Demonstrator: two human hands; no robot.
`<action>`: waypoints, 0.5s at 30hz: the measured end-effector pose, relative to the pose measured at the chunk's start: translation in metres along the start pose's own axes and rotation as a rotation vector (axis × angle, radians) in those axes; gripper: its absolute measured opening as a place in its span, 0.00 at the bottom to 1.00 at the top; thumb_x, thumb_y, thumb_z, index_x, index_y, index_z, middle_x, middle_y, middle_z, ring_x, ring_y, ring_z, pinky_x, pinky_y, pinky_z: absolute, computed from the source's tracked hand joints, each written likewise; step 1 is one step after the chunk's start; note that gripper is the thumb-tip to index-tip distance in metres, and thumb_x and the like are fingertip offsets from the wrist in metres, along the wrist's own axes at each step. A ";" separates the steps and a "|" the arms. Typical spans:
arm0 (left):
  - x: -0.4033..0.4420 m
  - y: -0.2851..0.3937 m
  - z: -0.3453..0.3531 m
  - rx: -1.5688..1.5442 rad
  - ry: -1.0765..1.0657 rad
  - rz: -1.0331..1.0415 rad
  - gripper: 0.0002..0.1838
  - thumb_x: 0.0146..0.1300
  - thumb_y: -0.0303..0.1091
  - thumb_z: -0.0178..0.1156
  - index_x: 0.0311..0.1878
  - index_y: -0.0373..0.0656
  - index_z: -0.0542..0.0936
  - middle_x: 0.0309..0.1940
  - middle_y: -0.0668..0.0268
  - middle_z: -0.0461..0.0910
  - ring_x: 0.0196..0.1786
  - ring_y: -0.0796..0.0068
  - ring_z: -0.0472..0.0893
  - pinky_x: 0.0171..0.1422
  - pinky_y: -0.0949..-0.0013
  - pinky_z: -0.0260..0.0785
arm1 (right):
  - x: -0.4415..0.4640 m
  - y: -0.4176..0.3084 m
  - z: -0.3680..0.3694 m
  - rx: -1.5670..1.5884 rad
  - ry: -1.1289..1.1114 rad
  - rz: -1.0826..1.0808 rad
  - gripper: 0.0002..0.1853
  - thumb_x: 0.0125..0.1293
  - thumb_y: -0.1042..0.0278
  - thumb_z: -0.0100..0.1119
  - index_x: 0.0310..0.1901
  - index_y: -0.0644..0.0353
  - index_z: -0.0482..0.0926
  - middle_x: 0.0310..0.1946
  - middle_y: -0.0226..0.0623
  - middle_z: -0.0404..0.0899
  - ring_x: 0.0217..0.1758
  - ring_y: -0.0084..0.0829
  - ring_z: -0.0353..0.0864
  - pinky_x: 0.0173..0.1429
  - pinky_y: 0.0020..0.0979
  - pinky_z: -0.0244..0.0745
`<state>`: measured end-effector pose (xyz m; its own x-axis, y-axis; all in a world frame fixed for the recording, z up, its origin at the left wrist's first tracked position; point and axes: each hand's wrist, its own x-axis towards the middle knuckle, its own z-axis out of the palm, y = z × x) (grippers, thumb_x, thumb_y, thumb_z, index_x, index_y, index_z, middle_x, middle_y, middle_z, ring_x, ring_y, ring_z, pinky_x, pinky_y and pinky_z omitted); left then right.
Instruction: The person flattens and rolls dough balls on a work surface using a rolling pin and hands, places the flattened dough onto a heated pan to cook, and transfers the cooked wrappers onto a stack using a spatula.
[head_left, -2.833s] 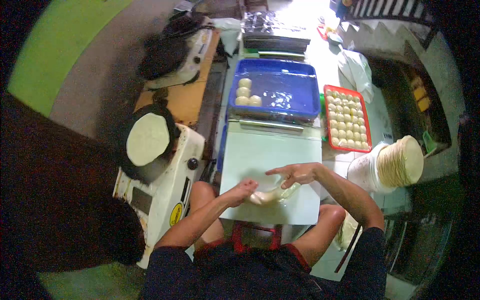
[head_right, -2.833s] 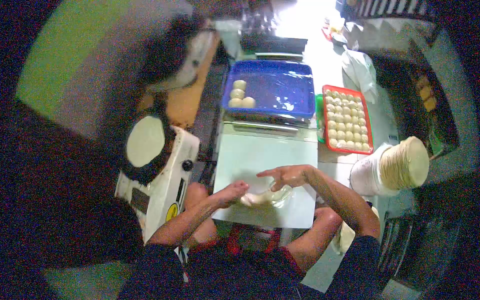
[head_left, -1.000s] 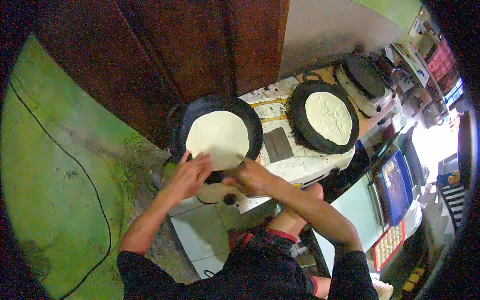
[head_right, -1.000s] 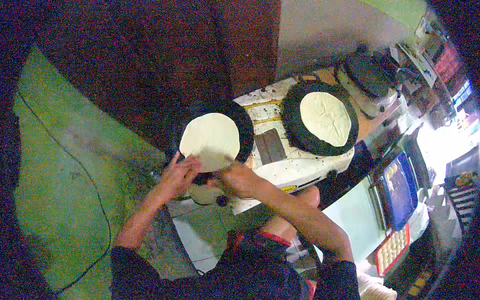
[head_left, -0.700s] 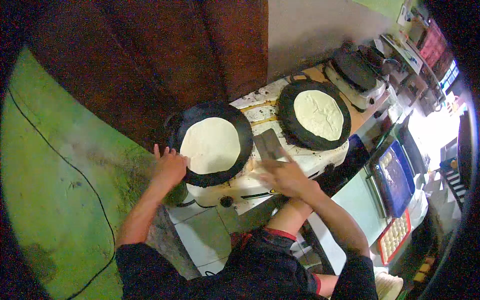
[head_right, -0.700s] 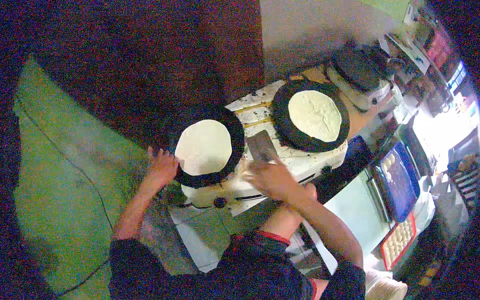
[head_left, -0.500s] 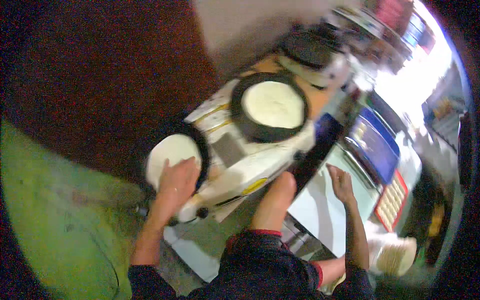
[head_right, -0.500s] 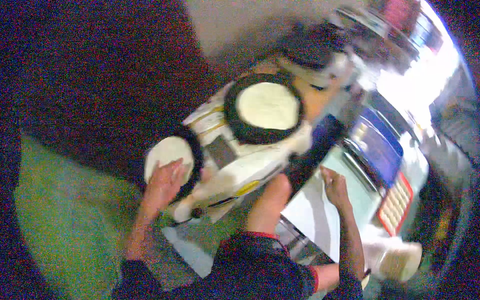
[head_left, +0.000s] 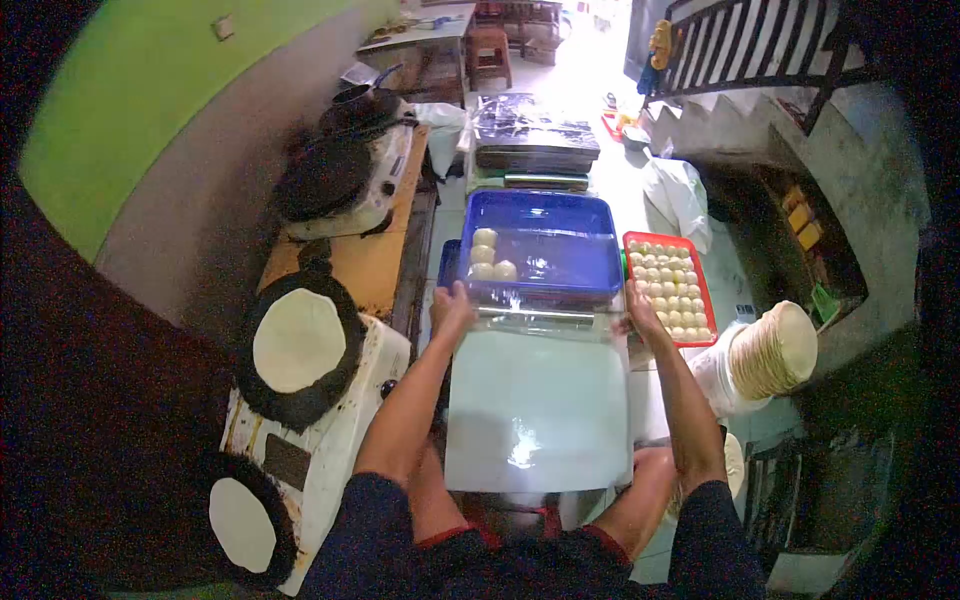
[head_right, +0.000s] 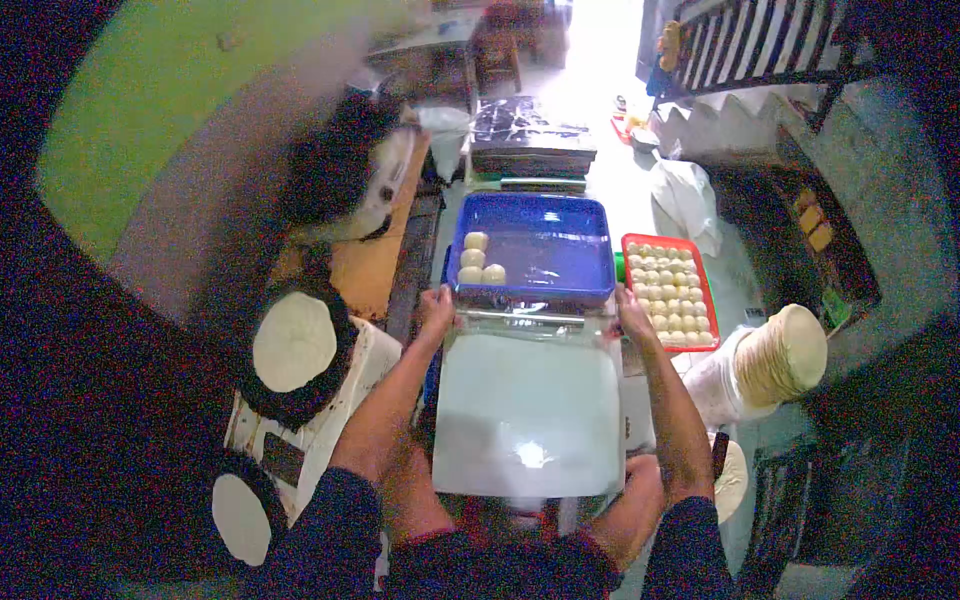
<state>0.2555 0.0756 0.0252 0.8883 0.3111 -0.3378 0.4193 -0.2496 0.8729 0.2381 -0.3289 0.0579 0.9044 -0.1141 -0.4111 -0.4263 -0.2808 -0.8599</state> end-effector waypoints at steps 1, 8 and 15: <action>-0.020 0.008 -0.009 0.003 -0.042 -0.027 0.39 0.73 0.61 0.49 0.68 0.33 0.62 0.48 0.37 0.82 0.51 0.38 0.84 0.61 0.54 0.73 | 0.006 0.017 -0.009 -0.129 -0.029 -0.009 0.43 0.76 0.31 0.36 0.75 0.65 0.56 0.43 0.59 0.80 0.48 0.49 0.87 0.44 0.44 0.83; -0.067 -0.032 -0.021 0.472 0.121 0.184 0.40 0.70 0.59 0.53 0.70 0.34 0.58 0.39 0.34 0.83 0.45 0.33 0.84 0.55 0.44 0.73 | -0.037 -0.072 0.022 -0.871 0.453 -0.547 0.32 0.72 0.43 0.54 0.60 0.68 0.75 0.43 0.58 0.83 0.48 0.57 0.85 0.52 0.51 0.79; -0.044 -0.019 -0.023 0.619 0.258 0.472 0.53 0.57 0.44 0.70 0.79 0.36 0.49 0.70 0.34 0.63 0.72 0.33 0.64 0.73 0.42 0.62 | 0.126 -0.119 0.184 -0.455 -0.100 -0.559 0.17 0.63 0.54 0.70 0.37 0.63 0.87 0.27 0.33 0.84 0.29 0.29 0.80 0.37 0.38 0.77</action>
<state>0.2045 0.0883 0.0315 0.9578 0.2291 0.1736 0.1067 -0.8442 0.5254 0.3991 -0.1347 0.0530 0.9698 0.2437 0.0085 0.1680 -0.6423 -0.7478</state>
